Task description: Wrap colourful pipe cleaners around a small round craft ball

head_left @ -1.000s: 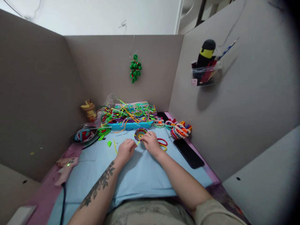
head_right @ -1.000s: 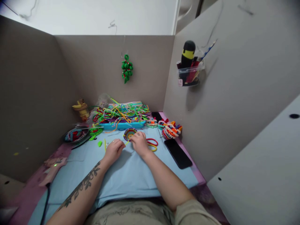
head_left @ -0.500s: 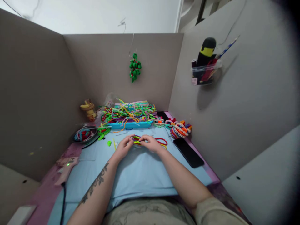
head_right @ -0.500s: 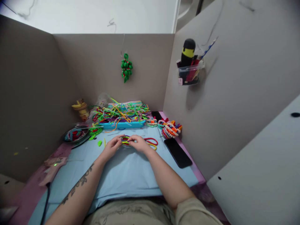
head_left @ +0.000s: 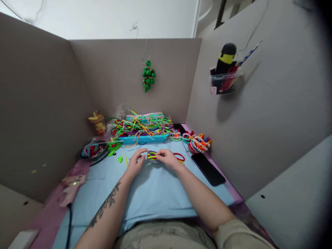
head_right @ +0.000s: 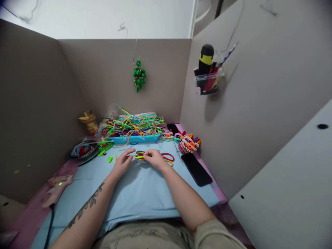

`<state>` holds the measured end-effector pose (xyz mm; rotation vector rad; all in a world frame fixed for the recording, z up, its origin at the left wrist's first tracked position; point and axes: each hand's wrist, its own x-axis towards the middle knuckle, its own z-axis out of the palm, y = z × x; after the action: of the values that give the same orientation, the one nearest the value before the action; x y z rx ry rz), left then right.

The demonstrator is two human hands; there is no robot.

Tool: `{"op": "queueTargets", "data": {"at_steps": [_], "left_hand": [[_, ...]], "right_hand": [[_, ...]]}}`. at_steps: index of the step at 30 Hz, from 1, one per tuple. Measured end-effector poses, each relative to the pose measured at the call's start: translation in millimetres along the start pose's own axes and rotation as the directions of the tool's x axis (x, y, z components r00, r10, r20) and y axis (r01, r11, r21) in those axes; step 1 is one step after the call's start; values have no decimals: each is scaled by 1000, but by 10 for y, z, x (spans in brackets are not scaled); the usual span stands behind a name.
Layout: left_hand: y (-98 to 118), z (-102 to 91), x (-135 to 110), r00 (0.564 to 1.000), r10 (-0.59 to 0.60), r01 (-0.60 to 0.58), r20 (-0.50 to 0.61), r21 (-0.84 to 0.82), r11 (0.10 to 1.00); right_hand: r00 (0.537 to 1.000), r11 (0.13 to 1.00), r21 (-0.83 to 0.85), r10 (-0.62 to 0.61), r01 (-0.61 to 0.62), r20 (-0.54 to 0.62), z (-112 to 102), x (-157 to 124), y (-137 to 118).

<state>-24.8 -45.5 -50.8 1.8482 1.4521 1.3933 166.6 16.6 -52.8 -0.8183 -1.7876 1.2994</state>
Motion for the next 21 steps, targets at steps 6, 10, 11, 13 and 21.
{"op": "queueTargets", "data": {"at_steps": [6,10,11,13,21], "left_hand": [[19,15,-23,989,29,-38,146,59,998],[76,37,-41,976,-105,112,188,-23,993],[95,41,-43,973,-129,141,192,-52,989],[131,51,-45,970,-159,177,182,-92,980],[152,78,-46,953,-175,212,247,-131,968]], "right_hand": [[997,997,49,-61,59,53,-44,17,80],[994,997,70,-45,39,96,-55,34,111],[994,997,54,-64,60,84,-49,33,100],[989,990,-6,-140,141,53,-23,21,58],[909,877,-242,-389,416,153,57,-51,-92]]}}
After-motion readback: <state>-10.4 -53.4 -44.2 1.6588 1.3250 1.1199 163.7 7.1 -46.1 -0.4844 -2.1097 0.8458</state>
